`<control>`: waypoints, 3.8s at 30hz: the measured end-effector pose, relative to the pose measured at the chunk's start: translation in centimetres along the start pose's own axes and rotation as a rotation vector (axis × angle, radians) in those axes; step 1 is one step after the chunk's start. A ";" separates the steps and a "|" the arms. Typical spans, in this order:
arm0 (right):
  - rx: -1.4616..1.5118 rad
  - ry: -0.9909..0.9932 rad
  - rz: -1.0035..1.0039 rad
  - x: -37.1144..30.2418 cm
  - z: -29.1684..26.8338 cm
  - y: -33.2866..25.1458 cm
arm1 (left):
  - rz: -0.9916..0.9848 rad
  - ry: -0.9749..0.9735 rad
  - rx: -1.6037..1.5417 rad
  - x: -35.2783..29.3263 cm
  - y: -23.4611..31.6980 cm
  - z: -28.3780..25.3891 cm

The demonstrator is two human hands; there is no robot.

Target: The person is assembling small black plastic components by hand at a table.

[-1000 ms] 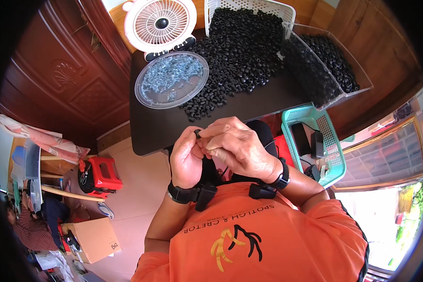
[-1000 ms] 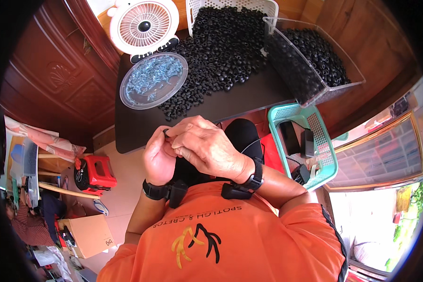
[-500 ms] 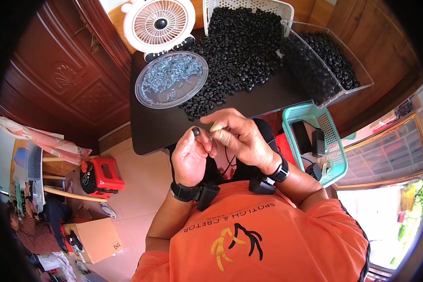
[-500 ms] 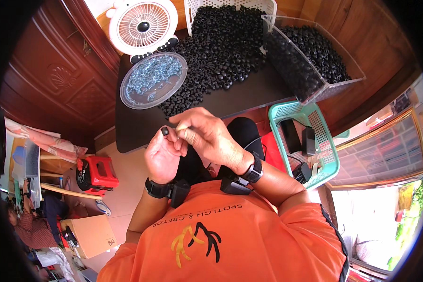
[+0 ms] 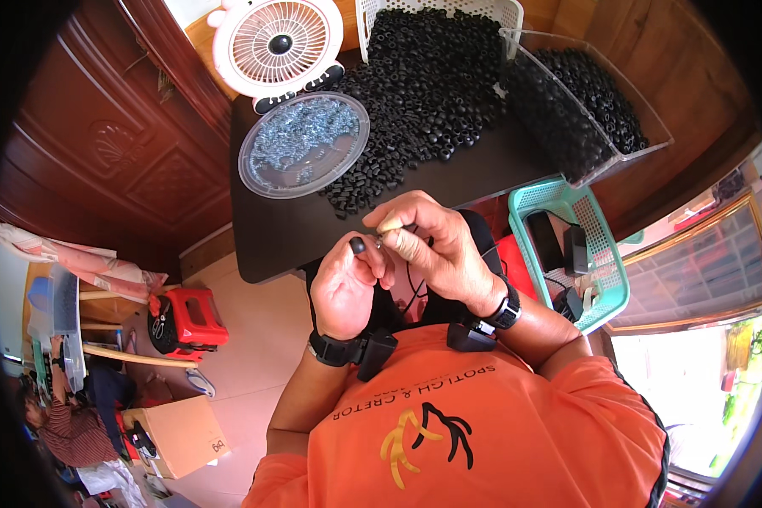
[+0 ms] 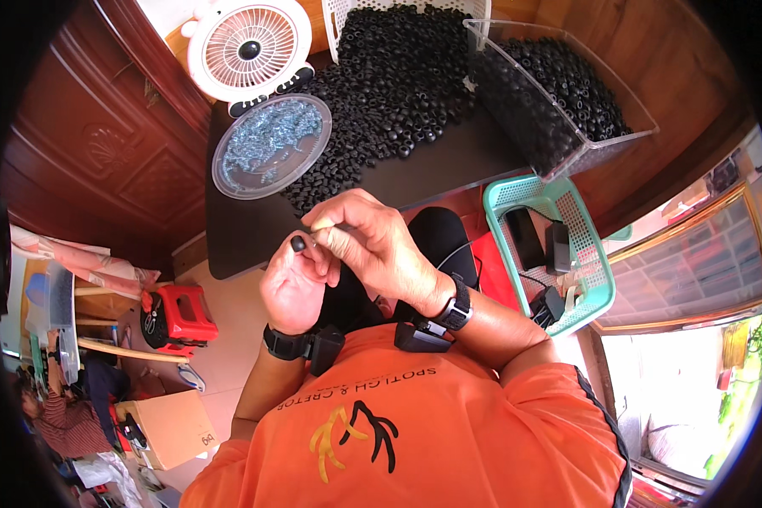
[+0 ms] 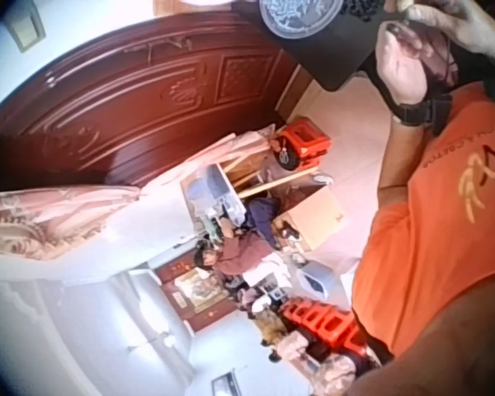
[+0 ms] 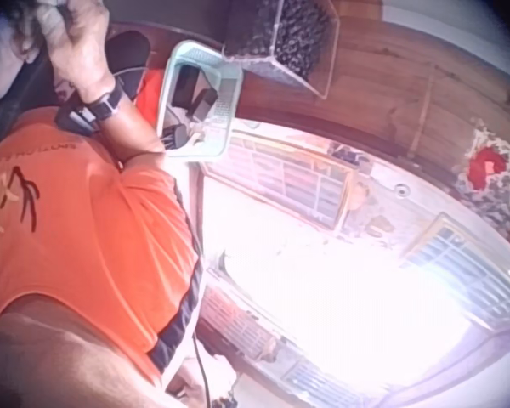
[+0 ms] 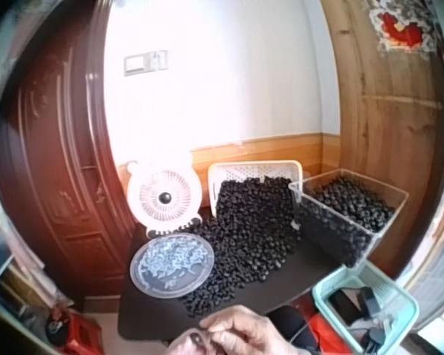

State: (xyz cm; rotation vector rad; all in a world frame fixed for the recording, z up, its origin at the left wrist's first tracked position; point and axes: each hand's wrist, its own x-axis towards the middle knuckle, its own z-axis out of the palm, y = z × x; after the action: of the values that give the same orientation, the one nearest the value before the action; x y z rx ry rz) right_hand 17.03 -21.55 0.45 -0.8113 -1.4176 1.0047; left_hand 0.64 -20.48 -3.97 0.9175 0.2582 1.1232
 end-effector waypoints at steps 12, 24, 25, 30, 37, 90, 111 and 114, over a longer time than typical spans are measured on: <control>-0.537 -0.186 -0.404 0.3 0.1 1.2 | -0.046 0.054 -0.127 -0.1 -0.9 -2.1; -0.360 -0.004 -0.323 0.1 0.4 2.2 | -0.073 0.070 -0.149 0.1 -1.2 -1.1; -0.360 -0.006 -0.323 0.1 0.5 2.4 | -0.071 0.072 -0.150 0.1 -1.3 -1.3; -0.547 0.012 -0.472 0.6 0.6 3.1 | -0.155 0.125 -0.141 -0.1 -1.4 -1.4; -0.600 0.028 -0.511 0.5 1.0 3.4 | -0.190 0.157 -0.174 -0.4 -1.7 -2.0; -0.864 -0.270 -0.372 2.3 -0.5 0.8 | -0.298 0.219 -0.303 -0.2 -2.8 -2.4; -0.873 -0.148 -0.377 3.6 -2.4 1.7 | -0.030 0.124 0.031 -1.5 0.5 -3.7; -0.922 0.103 -0.090 4.7 -5.0 3.2 | 0.095 0.103 -0.012 -1.4 1.1 -4.6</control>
State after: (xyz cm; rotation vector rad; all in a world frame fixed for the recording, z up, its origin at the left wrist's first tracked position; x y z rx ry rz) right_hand 21.34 -15.42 -0.79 -1.4100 -1.8092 0.1819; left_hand -3.49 -19.29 -6.33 0.8702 0.2941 1.2606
